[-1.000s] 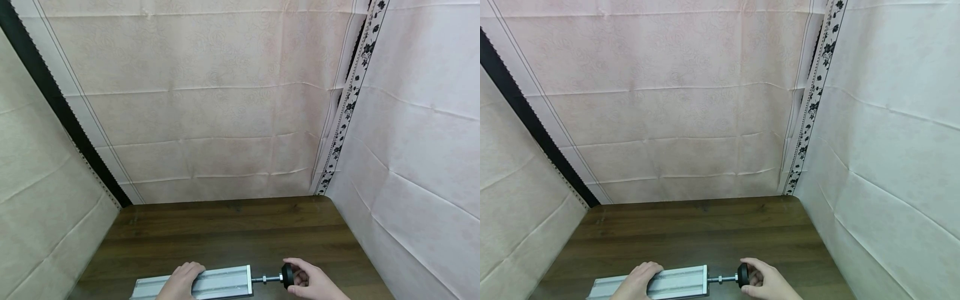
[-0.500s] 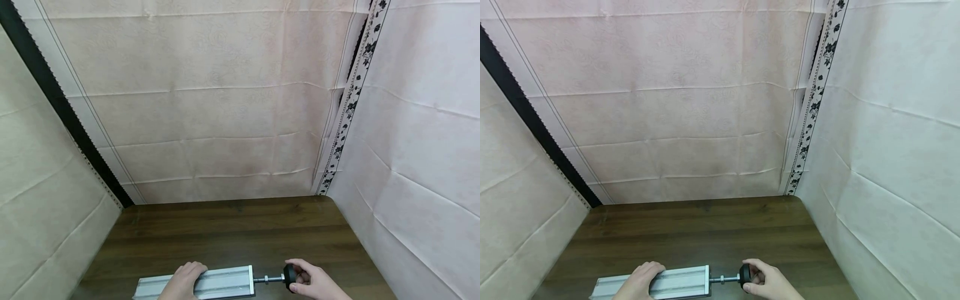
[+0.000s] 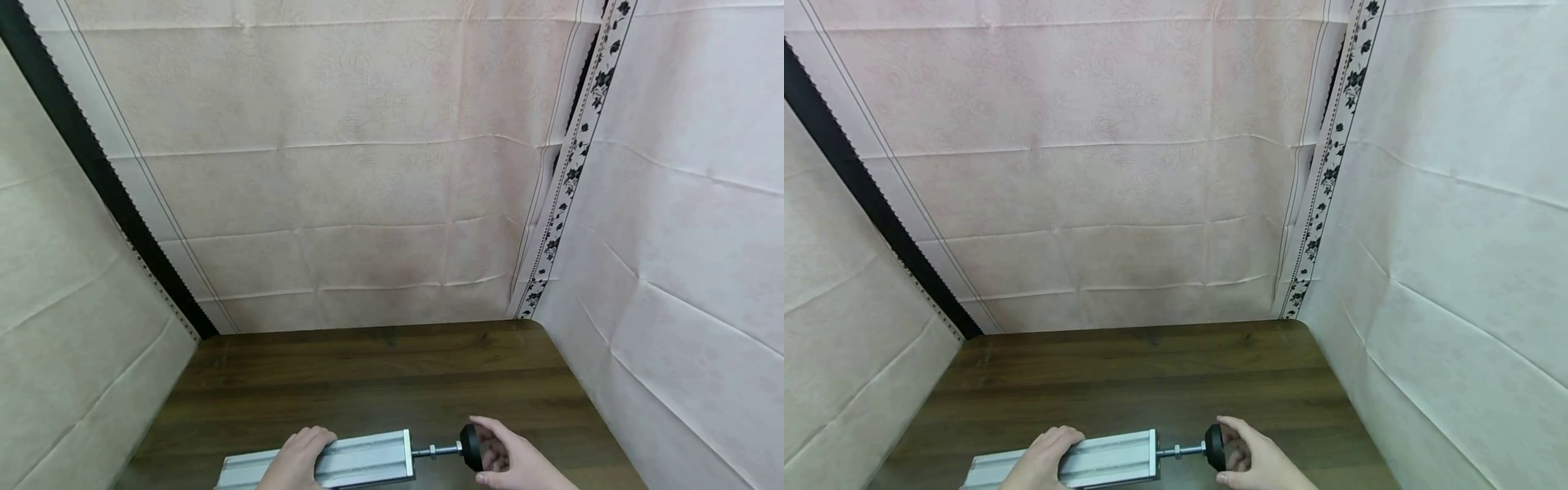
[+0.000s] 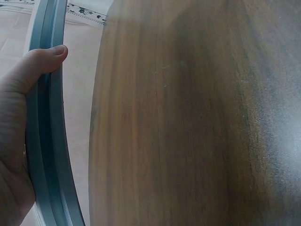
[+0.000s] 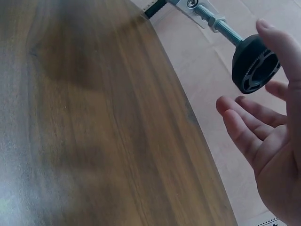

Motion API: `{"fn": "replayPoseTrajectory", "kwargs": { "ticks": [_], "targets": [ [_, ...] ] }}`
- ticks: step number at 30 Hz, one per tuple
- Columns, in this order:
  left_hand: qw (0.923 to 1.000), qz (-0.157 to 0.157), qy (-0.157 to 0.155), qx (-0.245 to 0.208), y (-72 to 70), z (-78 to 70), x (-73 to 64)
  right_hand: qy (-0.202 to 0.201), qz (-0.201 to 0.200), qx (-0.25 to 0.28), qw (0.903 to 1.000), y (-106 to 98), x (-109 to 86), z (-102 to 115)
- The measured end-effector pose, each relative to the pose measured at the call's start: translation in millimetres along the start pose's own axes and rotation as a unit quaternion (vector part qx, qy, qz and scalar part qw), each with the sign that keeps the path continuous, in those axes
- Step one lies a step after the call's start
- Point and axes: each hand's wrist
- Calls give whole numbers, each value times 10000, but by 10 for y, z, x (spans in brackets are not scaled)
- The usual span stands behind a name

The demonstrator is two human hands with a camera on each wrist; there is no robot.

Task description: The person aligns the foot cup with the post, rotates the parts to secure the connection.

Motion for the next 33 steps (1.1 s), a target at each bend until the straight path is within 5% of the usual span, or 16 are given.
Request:
{"fn": "replayPoseTrajectory", "kwargs": {
  "ticks": [9, 21, 33],
  "targets": [
    [10000, -23, 16, 49, -5, 3, -10, -591, -339, -669, 9954, 10, 3, -24],
    [9999, -108, 107, -4, 15, 12, -27, -2042, -552, -1612, 9640, 87, 24, -107],
    [9998, 136, -121, -96, 18, 19, -34, -1915, -546, -1523, 9681, 101, 38, -64]
  ]
}}
Point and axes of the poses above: each hand's wrist, its own x-axis towards the middle knuckle, its own y-axis out of the palm, z = x × y, and after that the axes turned 6 degrees about -z, right-handed
